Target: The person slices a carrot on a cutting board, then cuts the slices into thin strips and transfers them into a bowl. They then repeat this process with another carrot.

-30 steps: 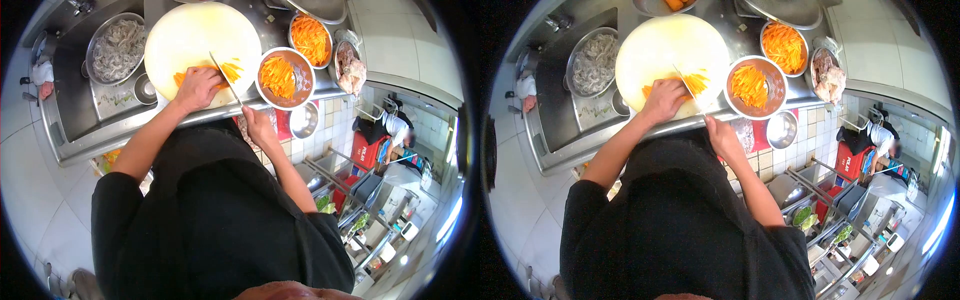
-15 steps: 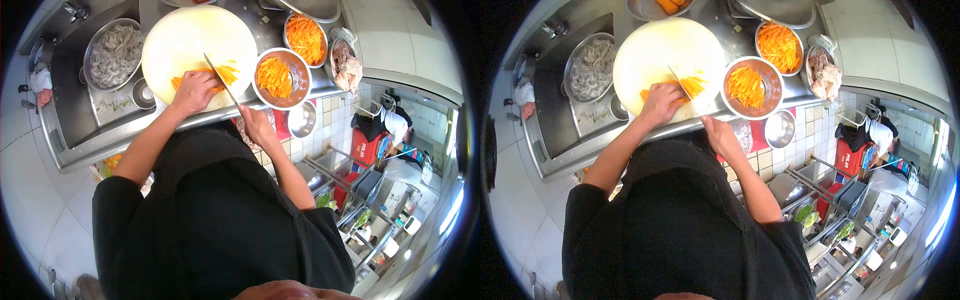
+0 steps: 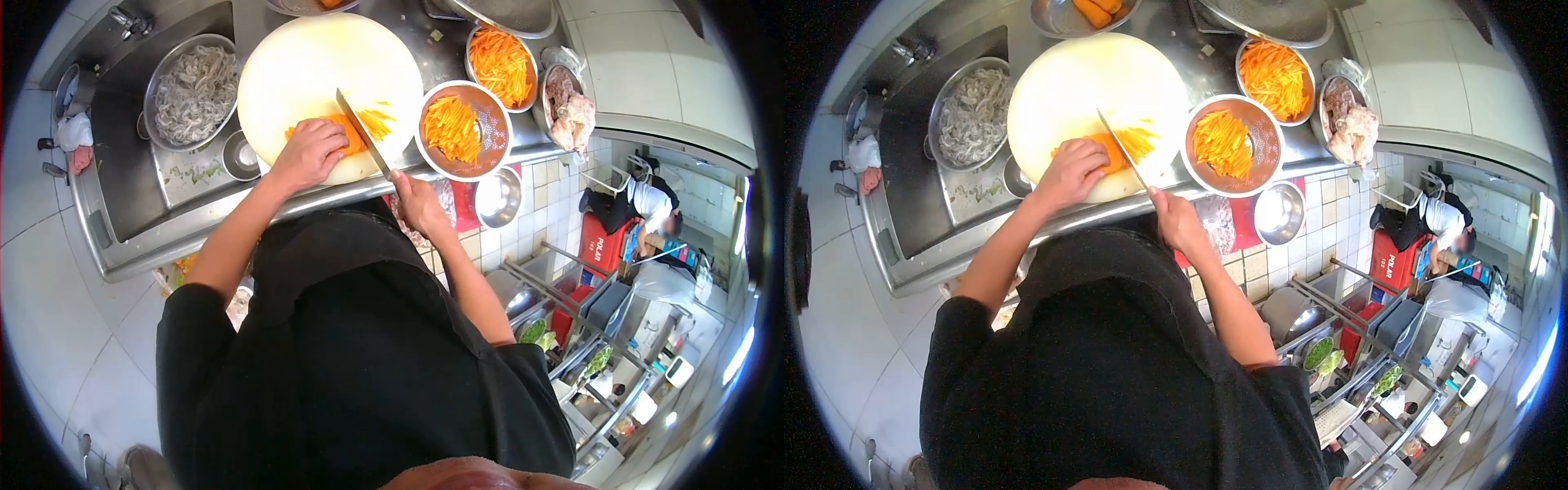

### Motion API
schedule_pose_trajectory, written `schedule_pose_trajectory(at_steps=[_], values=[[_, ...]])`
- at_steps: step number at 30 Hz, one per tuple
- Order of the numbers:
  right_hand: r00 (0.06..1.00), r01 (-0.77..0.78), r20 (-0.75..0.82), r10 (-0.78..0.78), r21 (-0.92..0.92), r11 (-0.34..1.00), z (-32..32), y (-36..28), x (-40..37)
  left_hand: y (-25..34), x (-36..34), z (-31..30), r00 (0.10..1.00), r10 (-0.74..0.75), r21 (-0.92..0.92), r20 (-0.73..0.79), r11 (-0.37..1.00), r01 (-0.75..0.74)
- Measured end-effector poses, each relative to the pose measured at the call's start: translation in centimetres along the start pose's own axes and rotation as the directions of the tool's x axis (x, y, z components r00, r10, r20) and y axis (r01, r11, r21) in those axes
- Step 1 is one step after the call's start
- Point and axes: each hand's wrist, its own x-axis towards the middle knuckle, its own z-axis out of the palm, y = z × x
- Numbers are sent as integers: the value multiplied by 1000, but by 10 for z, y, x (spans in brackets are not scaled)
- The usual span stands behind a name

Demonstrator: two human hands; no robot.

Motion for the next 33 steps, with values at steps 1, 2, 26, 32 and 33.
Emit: schedule_pose_trajectory(at_steps=[1,2,26,32,33], values=[[997,-66,49,64,36,997,-4,-7,-1,2,1,0,1000,-8,40,25,999,7],[1000,-23,12,23,20,1000,-1,-3,1,3,3,-1,999,-17,81,49,997,13],[1000,-24,5,25,-40,999,8,-16,-9,0,-1,8,997,-64,99,51,993,59],[995,79,-49,-82,-64,995,17,-2,-25,0,-3,10,999,-35,97,-11,995,35],[996,64,-54,-70,-114,991,22,-6,-17,1,-1,9,999,-32,103,-20,994,34]])
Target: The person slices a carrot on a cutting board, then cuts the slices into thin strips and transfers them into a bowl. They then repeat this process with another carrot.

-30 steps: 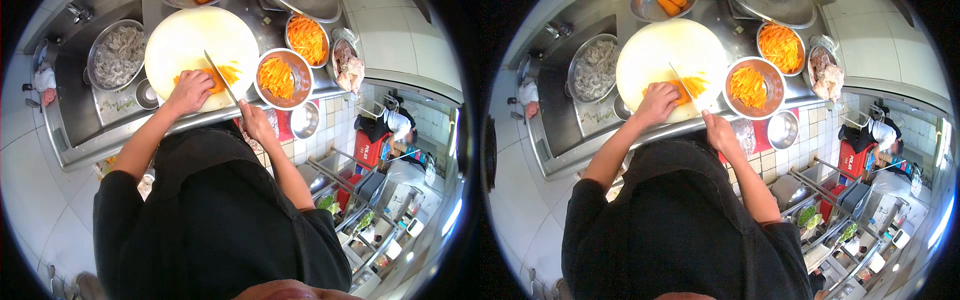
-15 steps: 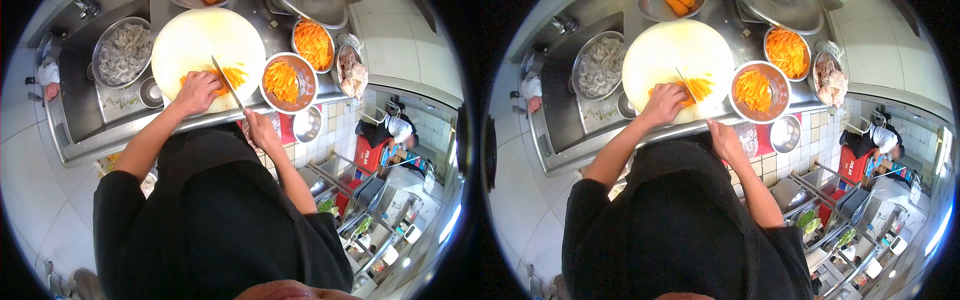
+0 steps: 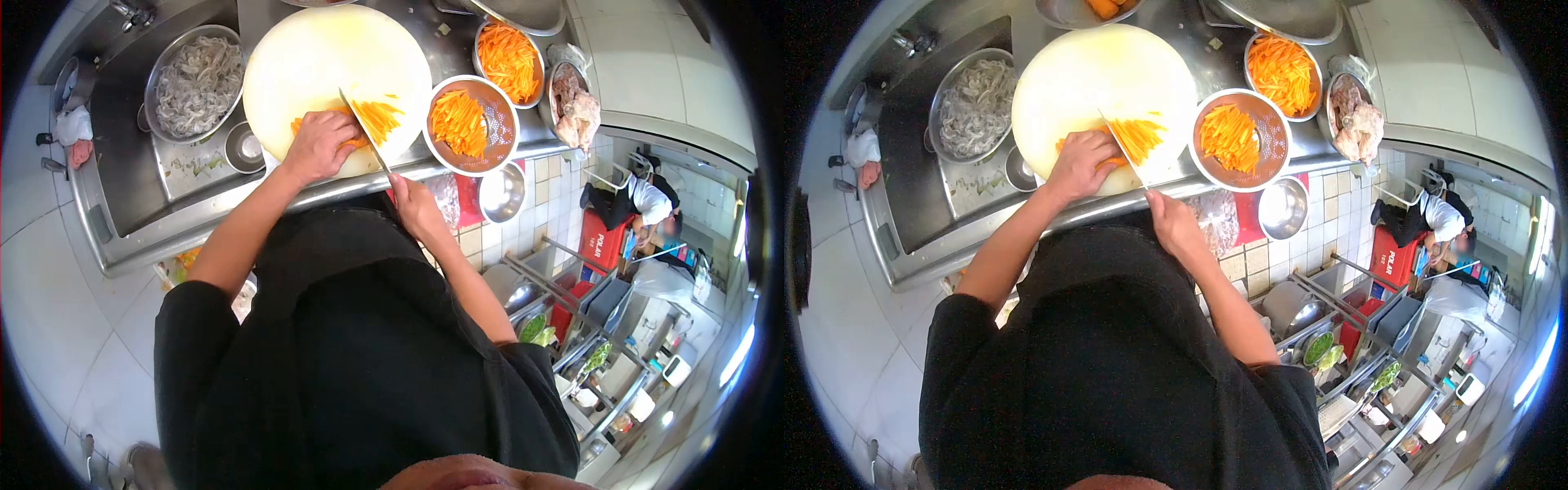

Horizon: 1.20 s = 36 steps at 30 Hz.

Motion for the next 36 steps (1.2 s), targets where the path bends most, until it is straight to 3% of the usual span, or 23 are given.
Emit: schedule_pose_trajectory(at_steps=[3,6,9,15,18,21,24,27,31,33,36], values=[[994,-91,67,87,68,994,-11,-10,4,-2,0,-1,1000,-17,-16,19,1000,17],[999,54,-2,-54,87,995,-17,2,-19,-5,-1,2,1000,3,-32,-9,999,-3],[998,-2,64,4,-21,1000,-5,3,-5,-6,-3,6,998,30,-34,-63,999,-32],[992,122,-47,-118,91,988,15,17,15,-2,-4,-16,992,-85,-65,95,994,92],[998,-36,55,27,173,984,5,5,8,-15,-18,0,999,-22,11,35,1000,21],[983,-158,131,131,228,961,-5,-2,6,-18,-23,9,994,-1,120,108,993,-12],[982,-160,136,131,233,959,-4,2,6,-19,-21,5,990,-64,26,124,998,61],[986,-143,121,117,235,961,-3,-2,3,-23,-20,-3,994,-82,-228,-77,972,62],[982,-159,142,126,252,954,-6,-10,-1,-23,-16,-13,1000,4,-144,-5,990,-5],[994,-89,76,73,243,966,-3,-7,-2,-21,-11,-11,996,55,-66,69,996,-51],[995,-88,57,78,196,977,-5,-9,-16,-18,-10,-13,995,48,-4,91,999,-48]])
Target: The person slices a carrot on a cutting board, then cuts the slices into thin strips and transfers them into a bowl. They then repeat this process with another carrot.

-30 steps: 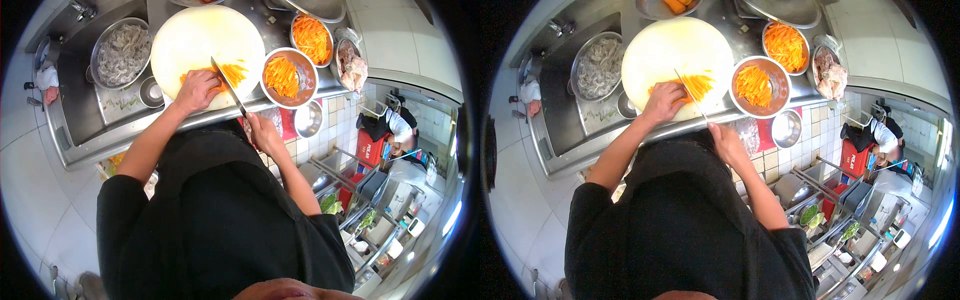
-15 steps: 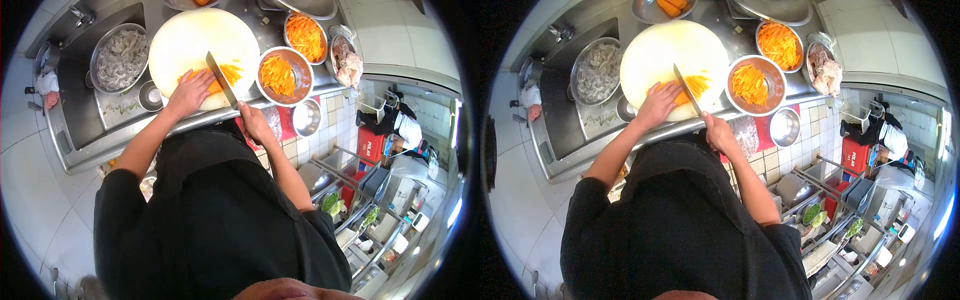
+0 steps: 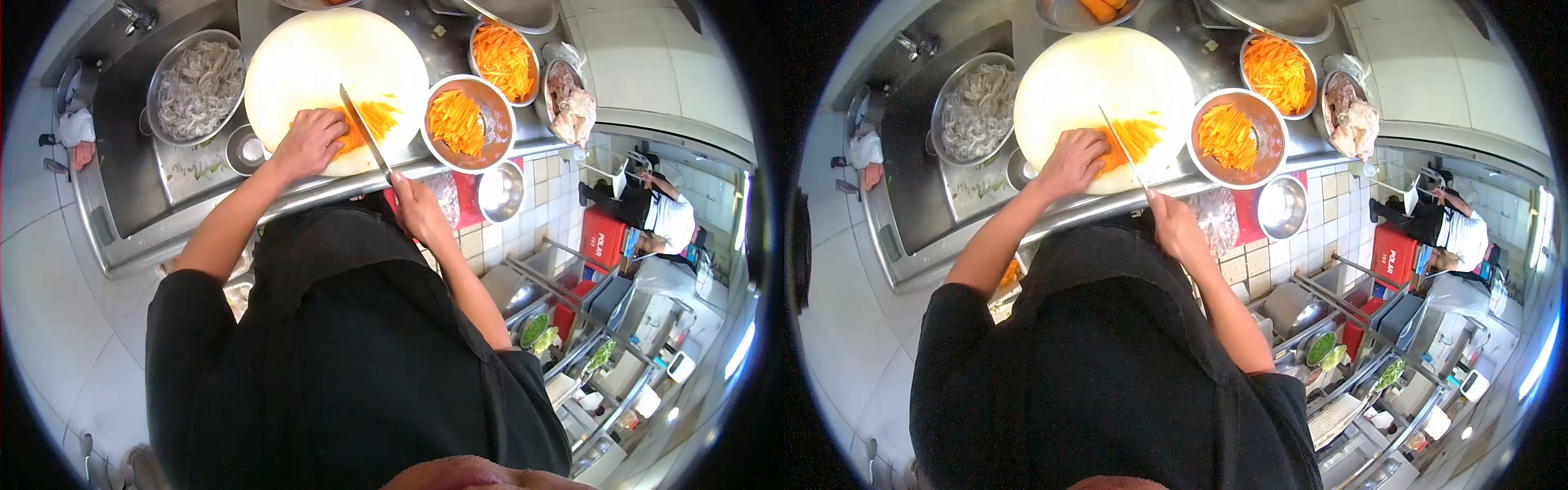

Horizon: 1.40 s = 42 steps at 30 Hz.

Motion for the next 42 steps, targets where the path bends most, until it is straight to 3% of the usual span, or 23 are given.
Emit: schedule_pose_trajectory(at_steps=[4,13,17,18,21,25,29,33,36,38,39,42], values=[[995,92,-27,-93,-59,994,-3,1,-14,4,3,0,1000,-9,61,5,998,9],[996,69,-37,-76,-177,982,9,-6,24,4,4,3,998,-56,14,-14,998,56],[998,59,-30,-62,-93,994,3,-4,-6,3,0,5,997,-58,20,-58,998,59],[998,29,-57,-41,-186,982,7,-13,-3,5,-1,7,996,-47,21,-79,999,48],[998,29,-49,-40,-220,975,16,-15,19,1,-2,9,995,-46,-50,-89,998,41],[998,62,-21,-65,-115,991,2,-6,0,3,-2,3,996,-87,-43,-31,995,86],[999,35,-25,-41,-211,977,15,3,15,1,-5,8,996,-60,-95,-64,994,53],[1000,1,-3,-2,-136,991,11,-6,16,3,-2,1,995,-86,-102,-42,991,81],[1000,4,9,-3,-99,995,6,4,-5,0,-5,5,991,-52,-105,-120,994,40],[989,110,-76,-125,-174,979,16,7,-2,-7,-4,9,990,-53,-142,-128,989,34],[999,34,-16,-39,-235,971,19,5,12,-6,-6,13,991,-47,-167,-126,986,26],[994,70,-70,-84,-176,982,27,-3,18,-5,-4,10,993,-59,-171,-100,984,42]])
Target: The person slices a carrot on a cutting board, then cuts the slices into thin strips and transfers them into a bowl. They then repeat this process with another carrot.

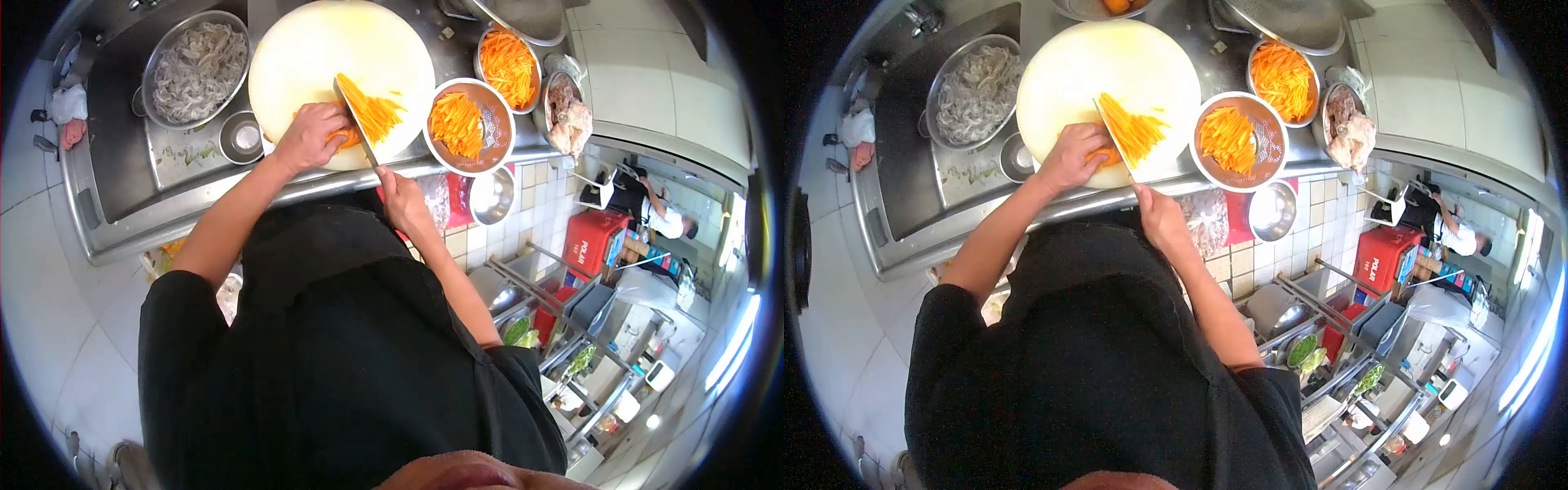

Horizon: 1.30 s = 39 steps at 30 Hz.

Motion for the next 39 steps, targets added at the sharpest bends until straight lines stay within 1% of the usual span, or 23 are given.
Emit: schedule_pose_trajectory(at_steps=[1,2,4,5,8,11,14,17,20,23,25,27,29,31,32,35,37,39], values=[[1000,-17,19,16,35,999,1,7,4,0,0,-3,1000,-9,-8,20,1000,9],[999,-36,41,34,67,997,1,11,5,1,-3,-5,1000,17,10,-17,1000,-17],[968,-215,153,199,94,972,-15,-11,1,3,-7,-11,993,69,47,-93,997,-65],[937,-306,210,280,101,947,-21,-18,-1,0,-9,-12,995,65,49,-76,997,-61],[983,-123,158,95,177,977,-17,2,-1,-3,-18,-12,999,42,66,-18,997,-41],[998,54,14,-54,39,998,-2,28,-3,3,-15,-13,999,41,104,23,994,-43],[993,-66,99,61,48,997,-11,21,-10,5,-16,-15,998,55,123,38,991,-60],[988,-114,113,107,56,992,-24,-1,-19,5,-12,-15,997,57,136,56,989,-64],[993,-85,89,81,47,995,-17,1,-21,3,-10,-16,996,39,148,86,988,-51],[992,-92,94,86,60,994,-15,-14,-31,4,-8,-17,993,13,149,118,988,-31],[998,-24,53,19,99,995,-15,-6,-40,2,-8,-15,994,13,141,113,990,-29],[1000,13,27,-15,77,997,-8,3,-35,2,-9,-13,993,3,168,122,986,-24],[1000,21,10,-21,-5,1000,1,8,-17,-1,-9,-13,993,0,168,115,986,-20],[998,-42,54,43,-15,999,2,2,2,1,-10,-11,996,1,134,91,991,-13],[995,-68,65,69,-13,998,1,-1,7,0,-10,-10,997,18,150,70,988,-28],[988,-105,113,102,22,994,-10,-4,-11,-1,-11,-10,998,34,152,43,988,-40],[999,19,37,-19,14,1000,-10,4,-22,-1,-12,-11,999,28,134,46,990,-34],[998,65,0,-65,-47,997,-3,7,-24,0,-13,-9,999,16,104,49,994,-21]])
